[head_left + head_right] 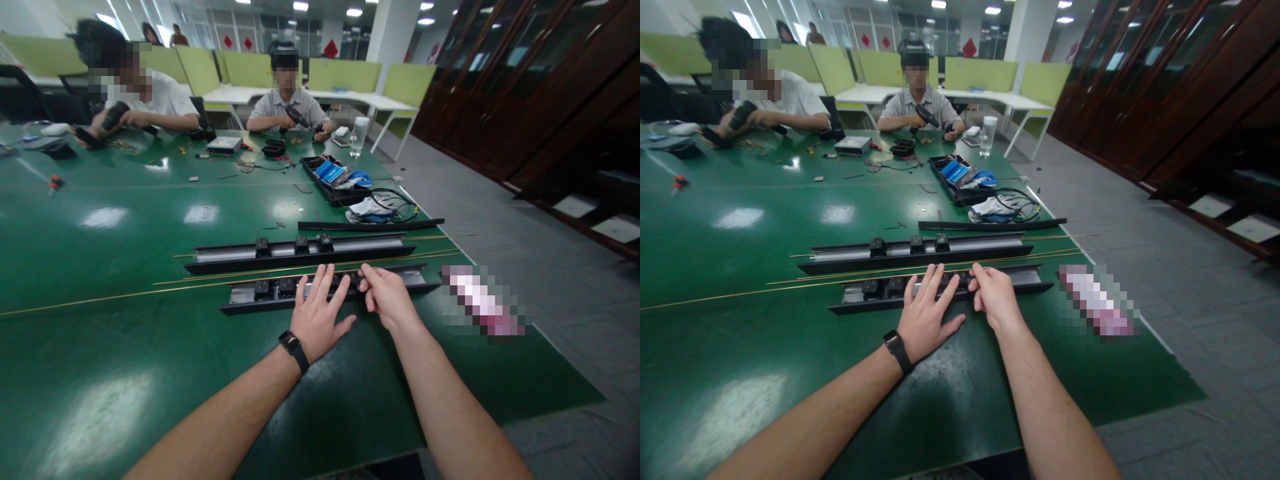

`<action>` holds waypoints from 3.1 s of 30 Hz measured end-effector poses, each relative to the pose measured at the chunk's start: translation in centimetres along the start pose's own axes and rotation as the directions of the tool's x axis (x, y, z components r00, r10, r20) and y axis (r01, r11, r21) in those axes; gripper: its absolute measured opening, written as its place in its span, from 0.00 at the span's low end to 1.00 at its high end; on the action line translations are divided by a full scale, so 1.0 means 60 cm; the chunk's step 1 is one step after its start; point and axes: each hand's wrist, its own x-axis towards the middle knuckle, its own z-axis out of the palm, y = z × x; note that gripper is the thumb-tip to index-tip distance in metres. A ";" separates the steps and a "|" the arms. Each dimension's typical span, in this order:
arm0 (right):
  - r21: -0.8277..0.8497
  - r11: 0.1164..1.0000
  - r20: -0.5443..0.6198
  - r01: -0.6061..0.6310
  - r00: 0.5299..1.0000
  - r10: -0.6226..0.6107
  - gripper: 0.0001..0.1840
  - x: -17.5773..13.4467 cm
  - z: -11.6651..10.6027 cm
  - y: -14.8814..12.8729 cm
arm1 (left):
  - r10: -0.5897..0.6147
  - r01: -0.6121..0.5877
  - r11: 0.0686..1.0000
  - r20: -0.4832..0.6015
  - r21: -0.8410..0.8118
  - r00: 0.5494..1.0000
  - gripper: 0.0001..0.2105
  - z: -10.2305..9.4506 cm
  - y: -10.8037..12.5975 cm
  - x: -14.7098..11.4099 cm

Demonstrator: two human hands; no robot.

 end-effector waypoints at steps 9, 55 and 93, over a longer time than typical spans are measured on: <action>0.063 0.998 -0.037 -0.005 0.999 0.008 0.16 -0.003 0.000 -0.002 | 0.002 -0.002 1.000 0.017 -0.008 1.000 0.37 0.000 -0.001 -0.001; 0.064 0.998 -0.036 0.001 0.999 0.001 0.18 -0.003 0.002 -0.003 | 0.002 -0.002 1.000 0.021 -0.004 1.000 0.37 -0.004 -0.001 0.000; -0.011 1.000 -0.033 0.016 0.999 -0.016 0.22 -0.004 0.002 -0.003 | 0.003 -0.003 1.000 0.026 -0.005 1.000 0.37 -0.006 0.000 0.001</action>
